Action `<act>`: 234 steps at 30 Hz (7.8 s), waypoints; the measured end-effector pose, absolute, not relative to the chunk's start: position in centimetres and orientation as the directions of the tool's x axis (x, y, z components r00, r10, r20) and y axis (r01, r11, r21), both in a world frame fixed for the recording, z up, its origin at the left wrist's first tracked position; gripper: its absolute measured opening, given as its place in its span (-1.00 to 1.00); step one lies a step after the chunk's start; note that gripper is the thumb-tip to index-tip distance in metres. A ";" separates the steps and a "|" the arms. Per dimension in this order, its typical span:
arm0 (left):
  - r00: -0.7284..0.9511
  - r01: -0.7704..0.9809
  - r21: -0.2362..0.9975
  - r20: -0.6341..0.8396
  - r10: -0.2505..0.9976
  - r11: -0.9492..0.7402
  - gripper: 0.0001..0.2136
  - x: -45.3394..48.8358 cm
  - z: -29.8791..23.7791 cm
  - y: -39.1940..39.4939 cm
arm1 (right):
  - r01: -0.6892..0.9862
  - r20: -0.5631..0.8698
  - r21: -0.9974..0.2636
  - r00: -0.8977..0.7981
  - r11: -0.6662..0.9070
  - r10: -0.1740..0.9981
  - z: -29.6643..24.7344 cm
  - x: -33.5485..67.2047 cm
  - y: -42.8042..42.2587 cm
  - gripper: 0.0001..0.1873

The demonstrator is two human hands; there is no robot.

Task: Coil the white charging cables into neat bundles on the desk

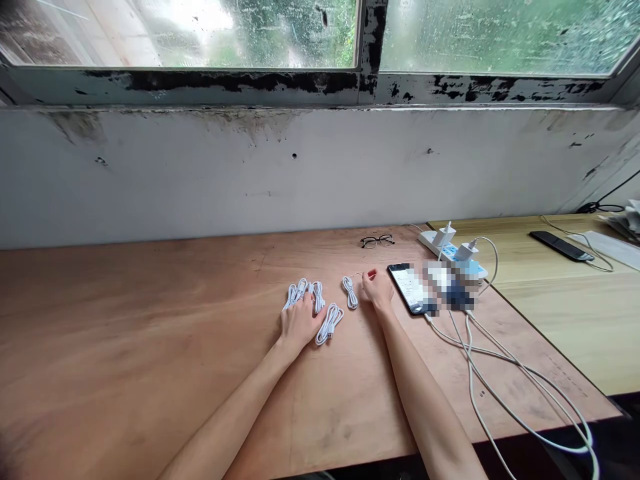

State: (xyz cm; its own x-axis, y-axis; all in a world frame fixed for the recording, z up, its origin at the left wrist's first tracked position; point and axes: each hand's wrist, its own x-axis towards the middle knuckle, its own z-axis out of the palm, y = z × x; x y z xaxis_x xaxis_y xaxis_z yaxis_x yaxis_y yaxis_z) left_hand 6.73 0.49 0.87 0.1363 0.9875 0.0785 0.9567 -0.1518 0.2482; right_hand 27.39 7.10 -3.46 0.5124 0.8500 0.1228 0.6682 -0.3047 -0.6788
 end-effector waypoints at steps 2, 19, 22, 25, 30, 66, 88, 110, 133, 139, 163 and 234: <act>0.145 0.962 0.223 0.072 0.987 -0.157 -0.63 7.2 0.7 0.8 | 0.671 0.143 -0.689 0.498 -0.275 0.855 -3.1 27.4 6.5 -0.71; 0.132 0.912 0.348 0.250 0.959 -0.217 -0.75 4.1 0.2 -1.0 | 0.422 0.257 -0.879 0.028 0.222 0.966 -1.1 19.6 0.9 -0.59; 0.216 0.885 0.323 0.351 0.911 -0.334 -0.77 3.4 0.0 -1.9 | 0.191 0.165 -0.966 -0.067 0.175 0.984 -1.2 19.2 1.0 -0.54; 0.243 0.810 0.421 0.394 0.887 -0.409 -0.81 3.1 -0.3 -2.5 | 0.081 0.156 -0.983 -0.115 0.166 0.981 -1.2 19.0 0.9 -0.58; 0.141 0.516 0.815 0.225 0.964 -0.265 -0.67 3.2 -0.7 -2.4 | 0.123 0.219 -0.962 -0.195 0.245 0.956 -1.2 18.7 0.4 -0.67; 0.252 -0.089 0.962 -0.230 0.940 0.259 -0.65 4.2 0.0 -1.8 | 0.517 0.389 -0.766 -0.100 0.382 0.916 -1.3 19.8 0.1 -0.83; 0.411 -0.102 0.968 -0.169 0.896 0.230 -0.59 3.8 0.0 -1.8 | 0.182 0.212 -0.954 -0.149 0.237 0.966 -0.9 20.0 0.1 -0.68; 0.254 0.614 0.759 0.067 0.965 -0.214 -0.79 3.5 -1.0 -1.9 | 0.557 0.358 -0.830 0.555 -0.016 0.751 -2.7 27.7 4.3 -0.64; 0.371 0.749 0.541 0.137 0.918 -0.383 -0.66 2.6 -0.3 -1.5 | 0.825 0.387 -0.557 0.359 -0.095 0.849 -5.2 27.3 6.8 -0.68; 0.144 0.875 0.428 0.216 0.966 -0.226 -0.77 2.9 -0.8 -0.6 | 0.784 0.427 -0.619 0.372 -0.033 0.824 -5.1 27.8 6.4 -0.68; 0.012 0.789 0.583 0.301 0.953 -0.194 -0.77 3.2 0.0 -0.3 | 0.466 0.464 -0.822 0.214 0.328 0.860 -1.0 21.9 0.6 -0.72; 0.076 0.204 0.940 0.264 0.961 -0.274 -0.80 4.5 -0.3 -1.6 | -0.333 -0.170 -0.871 -0.488 -0.363 0.856 0.4 20.8 -0.2 -0.65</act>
